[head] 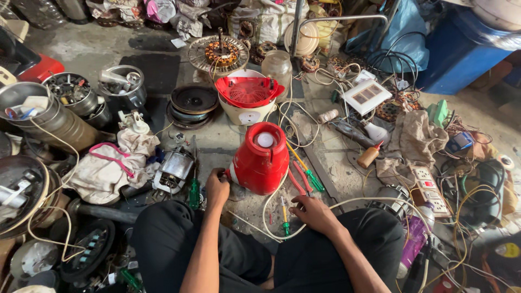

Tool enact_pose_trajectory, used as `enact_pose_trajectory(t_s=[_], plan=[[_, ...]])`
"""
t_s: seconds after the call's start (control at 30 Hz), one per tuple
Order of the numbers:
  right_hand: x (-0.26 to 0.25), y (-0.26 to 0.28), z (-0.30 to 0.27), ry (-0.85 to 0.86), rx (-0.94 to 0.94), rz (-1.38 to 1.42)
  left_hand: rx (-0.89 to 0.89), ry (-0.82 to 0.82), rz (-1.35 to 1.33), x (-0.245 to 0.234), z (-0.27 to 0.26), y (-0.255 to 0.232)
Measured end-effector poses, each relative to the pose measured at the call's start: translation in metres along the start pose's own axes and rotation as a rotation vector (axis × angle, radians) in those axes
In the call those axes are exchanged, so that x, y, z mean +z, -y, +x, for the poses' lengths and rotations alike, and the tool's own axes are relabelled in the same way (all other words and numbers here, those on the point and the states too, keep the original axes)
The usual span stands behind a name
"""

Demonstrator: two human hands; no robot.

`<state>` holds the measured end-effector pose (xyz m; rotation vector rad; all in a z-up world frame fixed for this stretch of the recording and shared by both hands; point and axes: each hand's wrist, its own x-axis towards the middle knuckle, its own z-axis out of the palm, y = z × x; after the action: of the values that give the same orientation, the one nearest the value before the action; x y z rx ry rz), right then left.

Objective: The person manipulates an electric motor with their hands and a screwdriver, connecting wires and eventually fitting a red plastic appliance base over a motor assembly.

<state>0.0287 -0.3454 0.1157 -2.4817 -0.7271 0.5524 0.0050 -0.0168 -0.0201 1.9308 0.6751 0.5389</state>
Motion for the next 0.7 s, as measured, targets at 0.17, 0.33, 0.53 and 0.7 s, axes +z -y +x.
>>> enact_pose_trajectory(t_s=[0.17,0.33,0.53,0.7], plan=[[-0.002,0.005,-0.001,0.016,0.006,0.016,-0.028,0.003,-0.028,-0.003,-0.003,-0.011],[-0.005,0.009,-0.003,0.021,0.011,0.008,-0.065,0.041,-0.089,-0.010,-0.004,-0.024],[-0.003,0.004,-0.002,0.004,-0.039,0.027,-0.089,0.038,-0.122,-0.011,-0.006,-0.028],[-0.003,0.004,-0.002,0.009,-0.008,0.012,-0.036,-0.001,-0.102,-0.003,-0.002,-0.016]])
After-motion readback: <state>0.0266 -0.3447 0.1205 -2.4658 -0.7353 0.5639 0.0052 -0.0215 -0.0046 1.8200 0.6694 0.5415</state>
